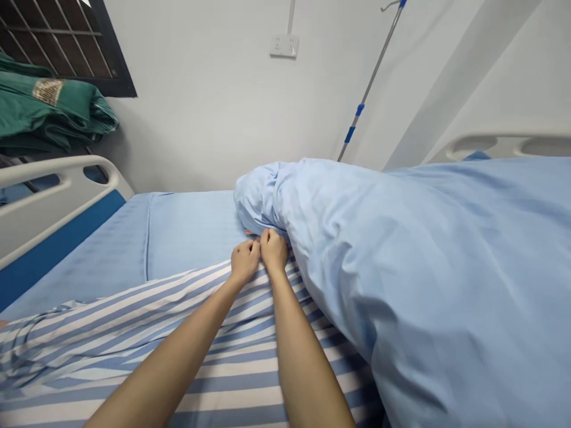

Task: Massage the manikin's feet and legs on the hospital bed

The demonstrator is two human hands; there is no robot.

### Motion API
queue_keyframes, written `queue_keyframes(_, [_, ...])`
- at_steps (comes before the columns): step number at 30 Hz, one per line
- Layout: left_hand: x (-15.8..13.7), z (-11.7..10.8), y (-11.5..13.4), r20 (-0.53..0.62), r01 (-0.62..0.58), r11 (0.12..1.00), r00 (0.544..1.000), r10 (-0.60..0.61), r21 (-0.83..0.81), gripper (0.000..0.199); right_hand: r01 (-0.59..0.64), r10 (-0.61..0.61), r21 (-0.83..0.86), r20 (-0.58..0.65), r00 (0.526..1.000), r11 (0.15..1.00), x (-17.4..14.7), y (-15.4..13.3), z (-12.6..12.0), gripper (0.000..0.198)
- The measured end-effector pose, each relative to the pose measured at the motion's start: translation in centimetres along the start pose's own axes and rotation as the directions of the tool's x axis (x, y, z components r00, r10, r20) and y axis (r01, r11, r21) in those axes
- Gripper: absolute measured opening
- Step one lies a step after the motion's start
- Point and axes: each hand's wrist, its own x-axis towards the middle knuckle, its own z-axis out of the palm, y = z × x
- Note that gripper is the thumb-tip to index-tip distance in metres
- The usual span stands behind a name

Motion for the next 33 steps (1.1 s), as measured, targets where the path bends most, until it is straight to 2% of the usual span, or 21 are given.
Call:
queue_keyframes(4, [0.3, -0.4, -0.3, 0.015, -0.018, 0.996, 1.000, 0.020, -0.092, 0.030, -0.008, 0.010, 0.054, -0.034, 0.999, 0.998, -0.2, -0.1, 0.0, 0.042])
queue_keyframes(6, [0.7, -0.8, -0.1, 0.054, -0.023, 0.980, 0.998, 0.034, -0.199, 0.030, -0.005, 0.009, 0.085, -0.048, 0.999, 0.996, -0.2, -0.2, 0.0, 0.043])
queue_keyframes(9, [1.6, -1.1, 0.7, 0.157, -0.044, 0.907, 0.980, 0.120, -0.419, 0.030, 0.008, -0.006, 0.072, -0.034, 0.999, 0.997, -0.1, 0.2, 0.1, 0.042])
queue_keyframes(11, [1.9, -1.0, 1.1, 0.176, -0.034, 0.865, 0.974, 0.140, -0.501, 0.031, 0.016, -0.015, 0.075, -0.016, 1.000, 0.997, 0.1, 0.7, 0.3, 0.041])
queue_keyframes(13, [1.8, -0.5, 1.1, 0.142, -0.020, 0.888, 0.985, 0.095, -0.459, 0.033, 0.032, -0.030, 0.105, -0.017, 0.999, 0.994, 0.4, 1.1, 0.6, 0.039])
queue_keyframes(17, [0.7, 0.4, 0.3, 0.089, -0.116, 0.982, 0.988, 0.130, -0.146, 0.032, 0.071, -0.065, 0.128, -0.049, 0.997, 0.989, 0.6, 1.0, 0.4, 0.037])
queue_keyframes(19, [0.2, 0.4, 0.1, 0.107, -0.104, 0.993, 0.988, 0.109, -0.052, 0.035, 0.104, -0.102, 0.017, -0.090, 0.991, 0.994, 0.3, 0.2, -0.2, 0.037])
queue_keyframes(22, [-0.1, 0.0, 0.0, 0.142, -0.090, 0.996, 0.986, 0.088, 0.011, 0.040, 0.226, -0.257, -0.215, -0.130, 0.958, 0.950, -0.1, -1.1, -1.4, 0.035])
queue_keyframes(24, [-0.2, -0.1, 0.1, 0.159, -0.116, 0.992, 0.981, 0.108, 0.042, 0.042, 0.249, -0.297, -0.269, -0.156, 0.942, 0.930, -0.2, -1.2, -1.7, 0.034])
queue_keyframes(27, [-0.2, 0.1, 0.2, 0.154, -0.121, 0.991, 0.982, 0.110, 0.065, 0.044, 0.165, -0.197, -0.180, -0.173, 0.965, 0.970, 0.1, 0.1, -1.0, 0.035])
queue_keyframes(29, [-0.1, 0.1, -0.1, 0.155, -0.111, 0.993, 0.983, 0.103, 0.047, 0.043, 0.109, -0.123, -0.120, -0.113, 0.986, 0.987, 0.2, 1.2, -0.2, 0.036])
queue_keyframes(33, [0.1, -1.7, -2.7, 0.187, -0.121, 0.993, 0.975, 0.119, 0.000, 0.037, 0.034, -0.036, -0.165, -0.009, 0.999, 0.986, 0.1, 1.8, 0.4, 0.036])
